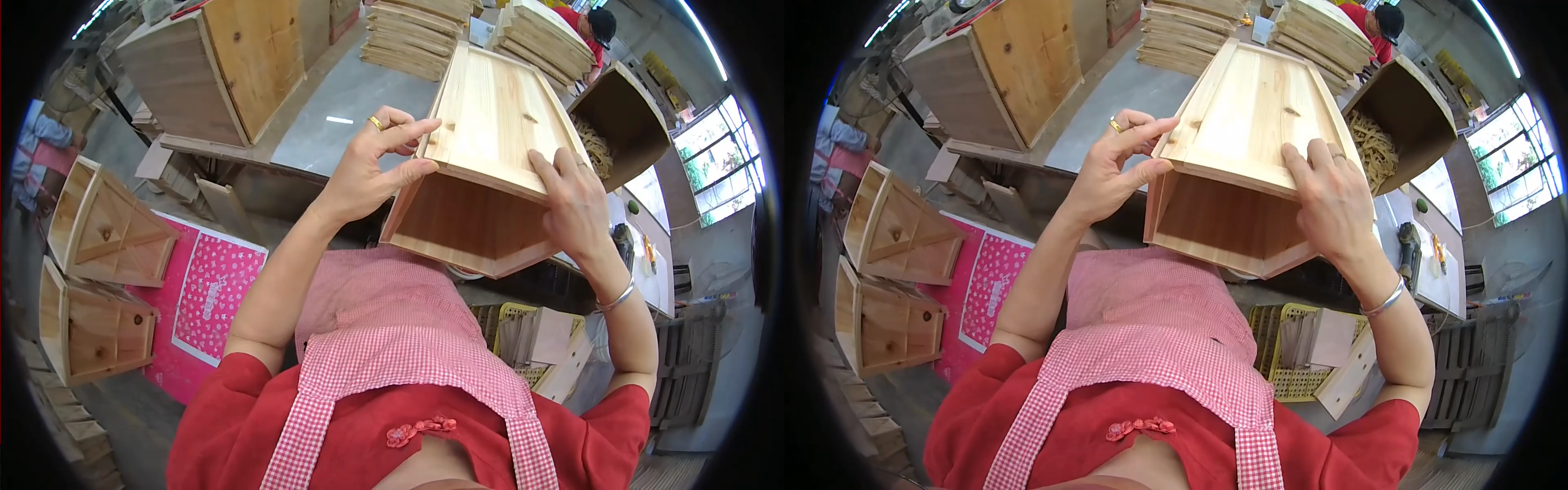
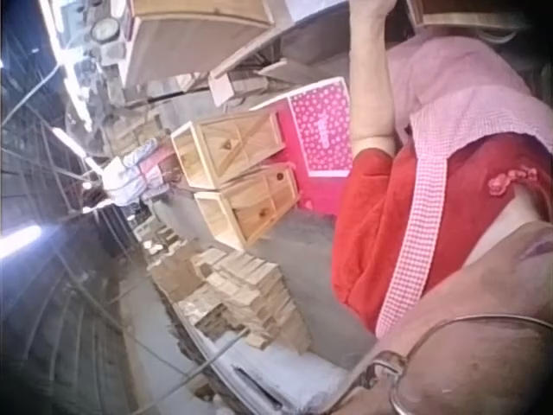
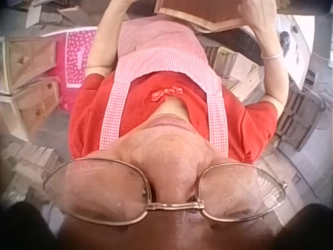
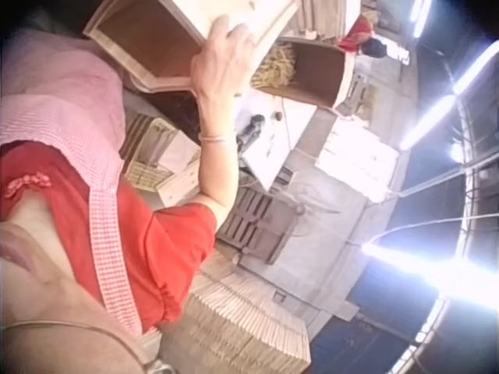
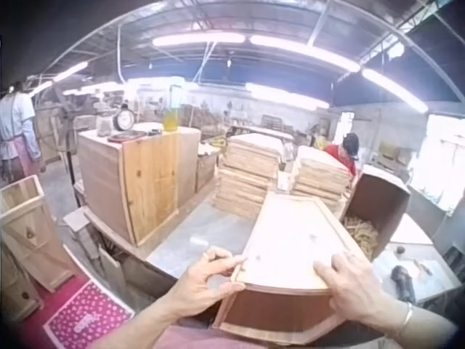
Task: Assembling wooden panels into boxes using glue and rubber bands.
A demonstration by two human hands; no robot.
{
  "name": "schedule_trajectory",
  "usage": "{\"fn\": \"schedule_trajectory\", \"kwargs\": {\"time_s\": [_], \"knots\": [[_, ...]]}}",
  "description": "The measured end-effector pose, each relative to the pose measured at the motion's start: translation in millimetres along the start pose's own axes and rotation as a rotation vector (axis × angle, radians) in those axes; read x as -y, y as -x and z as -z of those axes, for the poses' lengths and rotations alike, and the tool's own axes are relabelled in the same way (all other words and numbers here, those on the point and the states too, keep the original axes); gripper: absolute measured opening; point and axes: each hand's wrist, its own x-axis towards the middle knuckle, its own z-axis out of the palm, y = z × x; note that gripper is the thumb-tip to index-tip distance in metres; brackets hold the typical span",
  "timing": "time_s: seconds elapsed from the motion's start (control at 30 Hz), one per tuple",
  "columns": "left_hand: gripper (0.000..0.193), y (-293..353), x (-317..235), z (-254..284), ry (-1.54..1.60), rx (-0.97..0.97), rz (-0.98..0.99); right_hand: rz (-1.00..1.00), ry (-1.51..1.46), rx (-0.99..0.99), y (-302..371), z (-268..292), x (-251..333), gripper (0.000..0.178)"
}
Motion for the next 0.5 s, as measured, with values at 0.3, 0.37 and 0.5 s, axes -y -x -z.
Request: {"fn": "schedule_trajectory", "kwargs": {"time_s": [0.3,0.37,0.5], "knots": [[0.035,-5.9,-1.2,1.5,-0.179,0.008,-0.066,-0.019,-0.033,-0.051,0.5,-5.1,0.8,0.036],[0.034,-5.5,-3.7,-0.2,-0.192,-0.01,-0.048,-0.032,-0.021,-0.09,2.5,-16.4,-1.7,0.024],[0.04,-6.1,-9.4,1.6,-0.229,0.052,-0.022,-0.058,-0.084,-0.178,5.5,-28.2,1.6,0.033]]}}
